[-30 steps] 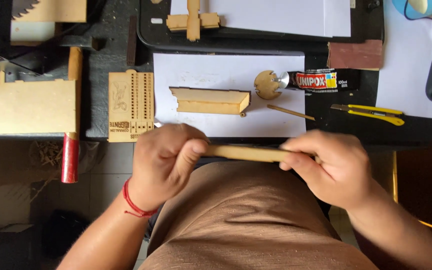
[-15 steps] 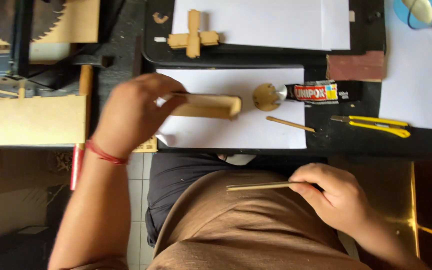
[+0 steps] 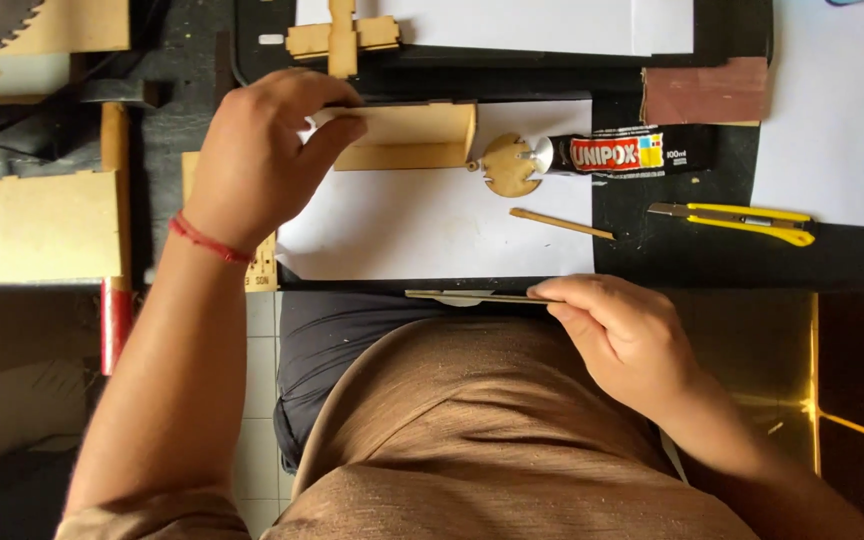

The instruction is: Gluing and assembling laser-cut wooden pieces to form a box frame.

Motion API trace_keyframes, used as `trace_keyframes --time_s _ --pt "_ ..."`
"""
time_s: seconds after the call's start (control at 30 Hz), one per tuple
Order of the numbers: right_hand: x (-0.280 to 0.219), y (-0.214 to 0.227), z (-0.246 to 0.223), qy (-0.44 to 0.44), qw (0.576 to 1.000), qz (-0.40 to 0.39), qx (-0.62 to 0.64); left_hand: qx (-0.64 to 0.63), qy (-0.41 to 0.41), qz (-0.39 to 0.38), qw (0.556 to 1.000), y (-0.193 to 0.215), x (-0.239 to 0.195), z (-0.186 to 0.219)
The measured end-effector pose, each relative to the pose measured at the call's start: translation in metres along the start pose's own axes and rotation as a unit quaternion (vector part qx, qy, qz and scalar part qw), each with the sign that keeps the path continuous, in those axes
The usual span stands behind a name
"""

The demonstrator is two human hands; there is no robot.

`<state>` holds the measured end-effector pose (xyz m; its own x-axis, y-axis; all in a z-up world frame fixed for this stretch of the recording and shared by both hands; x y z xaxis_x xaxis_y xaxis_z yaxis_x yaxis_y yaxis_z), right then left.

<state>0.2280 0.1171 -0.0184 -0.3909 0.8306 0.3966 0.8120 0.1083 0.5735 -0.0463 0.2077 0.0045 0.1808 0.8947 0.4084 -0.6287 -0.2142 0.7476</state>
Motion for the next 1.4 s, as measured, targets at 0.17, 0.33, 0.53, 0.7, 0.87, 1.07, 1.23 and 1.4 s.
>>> trace_keyframes --time_s 0.17,0.33,0.53,0.7,0.87,1.07,1.23,1.4 --pt "0.024 -0.011 -0.013 0.084 0.995 0.053 0.018 -0.030 -0.053 0.116 0.991 0.030 -0.023 0.025" --pt "0.040 -0.036 -0.018 0.193 0.974 0.092 -0.077 0.104 -0.101 0.266 0.953 0.031 -0.098 0.046" --pt "0.032 -0.059 -0.006 0.199 0.968 0.045 -0.147 -0.080 -0.175 0.120 0.974 -0.004 -0.124 0.088" --pt "0.025 -0.062 -0.009 0.195 0.966 0.046 -0.165 -0.102 -0.178 0.197 0.959 -0.020 -0.137 0.086" --pt "0.023 -0.027 0.009 0.164 0.971 0.053 -0.163 -0.123 -0.153 0.149 0.969 -0.033 -0.134 0.085" --pt "0.031 0.026 0.013 0.074 0.976 0.057 -0.197 -0.018 -0.134 0.042 0.990 -0.041 -0.117 0.087" --pt "0.024 0.015 0.006 0.067 0.983 0.044 -0.167 0.103 -0.073 0.012 0.992 -0.039 -0.093 0.073" --pt "0.018 -0.014 -0.012 0.093 0.989 0.007 -0.111 0.138 -0.069 -0.018 0.988 -0.046 -0.090 0.065"
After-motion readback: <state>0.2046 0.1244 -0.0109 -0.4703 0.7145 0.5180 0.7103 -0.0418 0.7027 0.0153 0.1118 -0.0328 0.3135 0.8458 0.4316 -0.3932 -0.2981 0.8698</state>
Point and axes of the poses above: each hand's wrist, its own x-axis towards the middle knuckle, its own y-axis out of the back of the hand, z = x × y, the point moved 8 cm from there along x, towards the middle knuckle, and after that the axes turned 11 degrees about z, right-handed, at the moved point
